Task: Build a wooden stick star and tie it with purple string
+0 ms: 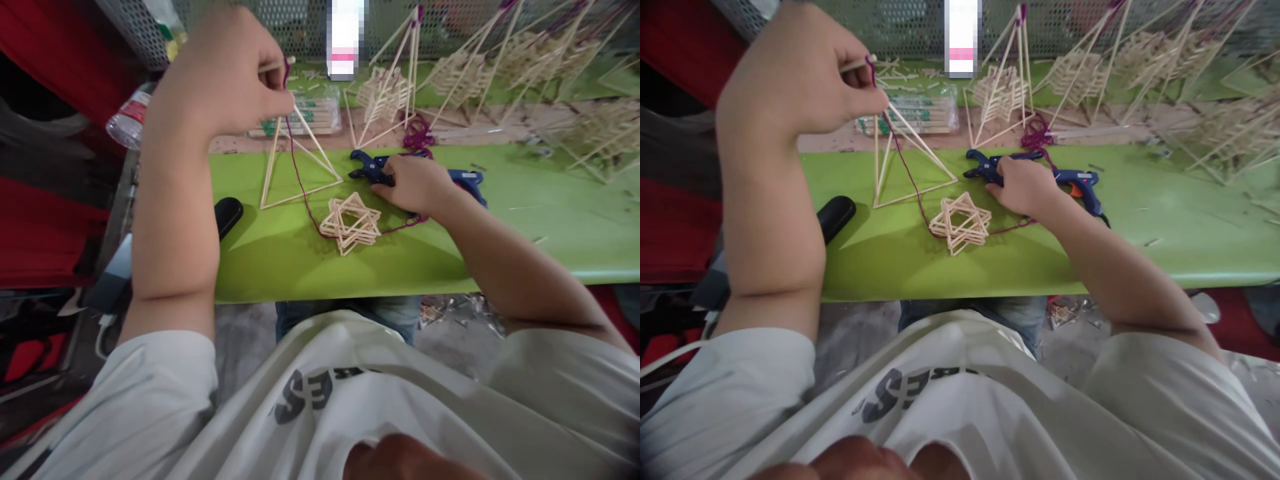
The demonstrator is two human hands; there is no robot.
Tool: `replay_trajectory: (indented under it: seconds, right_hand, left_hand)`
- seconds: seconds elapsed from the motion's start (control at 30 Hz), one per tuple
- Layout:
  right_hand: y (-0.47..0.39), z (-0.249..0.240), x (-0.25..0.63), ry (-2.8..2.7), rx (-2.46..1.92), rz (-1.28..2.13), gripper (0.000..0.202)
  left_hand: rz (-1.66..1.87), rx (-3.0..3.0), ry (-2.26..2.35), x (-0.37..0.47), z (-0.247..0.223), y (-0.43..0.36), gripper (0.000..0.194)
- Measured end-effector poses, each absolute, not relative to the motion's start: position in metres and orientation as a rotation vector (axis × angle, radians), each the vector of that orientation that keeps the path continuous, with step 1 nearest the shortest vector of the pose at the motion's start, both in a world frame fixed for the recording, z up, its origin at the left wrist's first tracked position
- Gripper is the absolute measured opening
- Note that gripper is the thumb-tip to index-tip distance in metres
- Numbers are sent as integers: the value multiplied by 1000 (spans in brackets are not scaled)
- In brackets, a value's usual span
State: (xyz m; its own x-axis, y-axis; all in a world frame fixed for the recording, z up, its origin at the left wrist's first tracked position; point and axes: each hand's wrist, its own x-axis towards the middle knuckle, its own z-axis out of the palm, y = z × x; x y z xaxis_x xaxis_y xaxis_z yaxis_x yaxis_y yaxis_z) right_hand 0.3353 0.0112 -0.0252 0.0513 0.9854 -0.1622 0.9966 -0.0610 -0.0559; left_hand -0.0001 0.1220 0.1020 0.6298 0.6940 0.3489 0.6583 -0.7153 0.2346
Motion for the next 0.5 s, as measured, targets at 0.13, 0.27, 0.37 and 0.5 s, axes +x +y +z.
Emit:
replay_trajectory:
  seconds: [0.13, 0.27, 0.37, 0.5]
  right_hand:
    - [2, -38, 334, 2163, 2222, -135, 42]
    - [-1, -43, 339, 2349, 2194, -12, 43]
    - [5, -42, 351, 2453, 2165, -74, 36]
    - [18, -40, 368, 2573, 2118, -226, 23]
  left_hand:
    - [632, 2764, 1141, -1, 99, 126, 35]
    - [646, 2755, 1135, -1, 100, 126, 28]
    - [640, 2755, 1150, -1, 100, 125, 19]
    - [602, 2728, 1223, -1, 101, 125, 13]
